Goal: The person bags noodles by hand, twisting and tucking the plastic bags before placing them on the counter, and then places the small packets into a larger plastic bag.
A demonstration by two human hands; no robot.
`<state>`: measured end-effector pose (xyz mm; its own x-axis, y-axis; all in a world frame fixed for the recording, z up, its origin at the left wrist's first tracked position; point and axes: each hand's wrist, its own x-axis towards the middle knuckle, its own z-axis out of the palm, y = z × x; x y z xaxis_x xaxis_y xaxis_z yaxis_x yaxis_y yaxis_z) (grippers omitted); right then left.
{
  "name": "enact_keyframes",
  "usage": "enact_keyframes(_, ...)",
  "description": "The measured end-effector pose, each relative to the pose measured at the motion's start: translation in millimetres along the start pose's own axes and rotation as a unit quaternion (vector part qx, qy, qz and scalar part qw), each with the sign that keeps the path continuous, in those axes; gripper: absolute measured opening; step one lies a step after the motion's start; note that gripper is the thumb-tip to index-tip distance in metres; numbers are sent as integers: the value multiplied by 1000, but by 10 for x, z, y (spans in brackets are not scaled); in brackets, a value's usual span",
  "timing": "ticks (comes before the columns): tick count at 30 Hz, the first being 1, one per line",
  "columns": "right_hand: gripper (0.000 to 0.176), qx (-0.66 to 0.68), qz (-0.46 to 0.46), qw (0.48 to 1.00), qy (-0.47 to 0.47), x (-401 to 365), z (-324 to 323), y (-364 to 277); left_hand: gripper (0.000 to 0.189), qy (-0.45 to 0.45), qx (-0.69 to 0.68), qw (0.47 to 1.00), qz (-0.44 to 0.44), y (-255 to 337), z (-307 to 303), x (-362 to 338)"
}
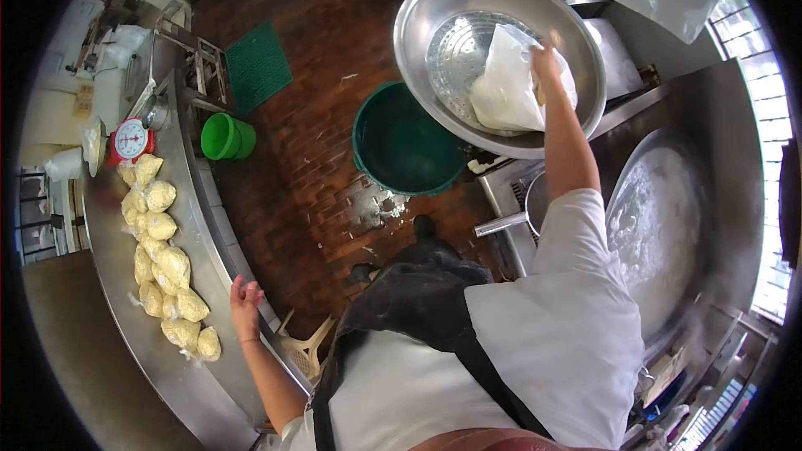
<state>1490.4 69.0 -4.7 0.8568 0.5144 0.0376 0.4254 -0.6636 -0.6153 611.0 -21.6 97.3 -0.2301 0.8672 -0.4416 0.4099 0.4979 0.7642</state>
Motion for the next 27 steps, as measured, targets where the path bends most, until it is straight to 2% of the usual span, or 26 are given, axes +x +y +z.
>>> enact_keyframes(1, 85, -102, 44, 994, 23, 2, 194, 20, 51, -7, 13, 1000, -10, 24, 41, -8)
enact_keyframes(3, 87, -232, -12, 956, -178, 38, 440, 276, 50, -19, 14, 1000, -11, 65, 127, -11)
enact_keyframes(4, 75, -230, -66, 957, -163, 128, 614, 505, 49, -21, 12, 1000, -15, 72, 151, -33)
enact_keyframes(6, 62, 49, -16, 990, -134, 80, 528, 470, 48, -23, 18, 999, -15, 105, 182, -67)
enact_keyframes(7, 56, 186, 14, 976, -114, 93, 458, 492, 48, -27, 21, 999, -14, 100, 184, -76)
enact_keyframes(9, 35, 116, -78, 986, -89, 191, 194, 588, 46, -27, -8, 999, -22, -84, 138, -31)
enact_keyframes(10, 30, 517, 161, 836, -88, 207, 65, 572, 46, -28, -25, 999, -25, -174, 124, -1)
enact_keyframes(11, 42, 570, 156, 786, -180, 150, -177, 496, 45, -28, -32, 999, -33, -229, 126, 14)
enact_keyframes(13, 50, 392, 203, 872, -211, -231, -764, 64, 44, -30, -44, 997, -49, -318, 143, 34)
enact_keyframes(14, 49, 241, 158, 924, -251, -242, -778, 92, 42, -38, -43, 997, -50, -370, 153, 60)
enact_keyframes(15, 49, 82, 109, 949, -284, -251, -748, 160, 42, -42, -43, 997, -53, -377, 176, 65)
enact_keyframes(16, 49, -79, 56, 947, -308, -232, -696, 274, 42, -46, -43, 996, -55, -368, 201, 68)
enact_keyframes(17, 48, -45, 65, 953, -292, -178, -603, 445, 42, -48, -44, 996, -57, -374, 235, 69)
enact_keyframes(19, 48, 26, 79, 961, -264, -266, -541, 392, 42, -52, -51, 996, -58, -412, 253, 87)
enact_keyframes(20, 37, 135, 110, 957, -234, -310, -528, 372, 42, -53, -51, 996, -55, -428, 237, 87)
enact_keyframes(21, 35, 226, 92, 953, -182, -301, -475, 354, 42, -55, -50, 996, -52, -419, 226, 74)
enact_keyframes(23, 31, 396, 56, 913, -76, -160, -167, 557, 42, -49, -61, 995, -61, -416, 188, 1)
enact_keyframes(25, 19, 553, 90, 828, -25, -148, -285, 303, 42, -40, -64, 995, -68, -518, 99, -39)
enact_keyframes(26, 14, 604, 104, 790, -11, -137, -411, 156, 42, -36, -63, 995, -71, -574, 54, -65)
enact_keyframes(27, 12, 605, 107, 789, -13, -63, -538, 54, 42, -33, -70, 994, -73, -660, 2, -78)
